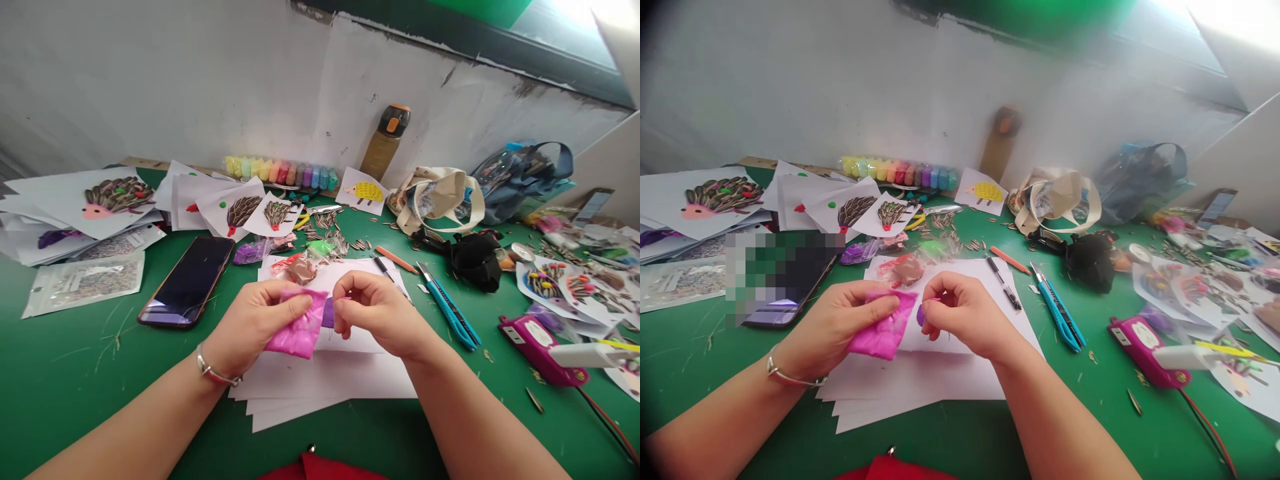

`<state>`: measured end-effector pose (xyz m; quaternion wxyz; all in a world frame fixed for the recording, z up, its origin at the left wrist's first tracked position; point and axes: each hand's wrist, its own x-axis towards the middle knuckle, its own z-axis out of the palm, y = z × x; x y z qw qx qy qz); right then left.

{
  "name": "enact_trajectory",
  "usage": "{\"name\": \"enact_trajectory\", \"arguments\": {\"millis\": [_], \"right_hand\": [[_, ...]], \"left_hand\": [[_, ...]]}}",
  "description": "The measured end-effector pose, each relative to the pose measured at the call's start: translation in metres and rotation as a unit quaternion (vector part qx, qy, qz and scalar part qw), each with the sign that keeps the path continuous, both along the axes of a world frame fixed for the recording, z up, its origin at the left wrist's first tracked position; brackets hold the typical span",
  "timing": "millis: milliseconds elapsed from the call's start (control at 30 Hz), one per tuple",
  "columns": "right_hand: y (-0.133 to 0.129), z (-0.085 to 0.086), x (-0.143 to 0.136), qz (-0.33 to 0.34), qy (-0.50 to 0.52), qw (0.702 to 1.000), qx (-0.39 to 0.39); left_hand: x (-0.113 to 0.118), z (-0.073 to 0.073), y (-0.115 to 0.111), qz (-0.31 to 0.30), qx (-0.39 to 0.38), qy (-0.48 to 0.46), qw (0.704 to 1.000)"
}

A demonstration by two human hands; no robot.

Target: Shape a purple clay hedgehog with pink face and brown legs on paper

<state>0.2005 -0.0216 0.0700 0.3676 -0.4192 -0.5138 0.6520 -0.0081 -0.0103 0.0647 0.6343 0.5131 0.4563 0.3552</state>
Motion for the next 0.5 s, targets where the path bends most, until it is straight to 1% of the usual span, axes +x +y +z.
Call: {"name": "enact_trajectory", "arguments": {"millis": [67,133,233,333,500], "right_hand": [[0.002,-0.001,0.002,-0.002,0.041,0.999,-0.025],[0.004,-0.002,0.003,-0.018,0.071,0.996,-0.051],[0.007,-0.003,0.003,-0.058,0.094,0.991,-0.077],[0.009,-0.002,0.003,-0.081,0.104,0.988,-0.081],[0.011,-0.001,0.003,-0.104,0.126,0.983,-0.081]], "left_hand": [[-0.003,-0.003,0.003,0.04,-0.004,-0.036,0.999],[-0.005,-0.005,0.006,0.069,0.009,-0.04,0.997],[-0.006,-0.008,0.008,0.064,0.05,-0.014,0.997],[-0.008,-0.009,0.009,0.062,0.081,0.022,0.995],[-0.013,-0.008,0.015,0.094,0.139,0.105,0.98]]}}
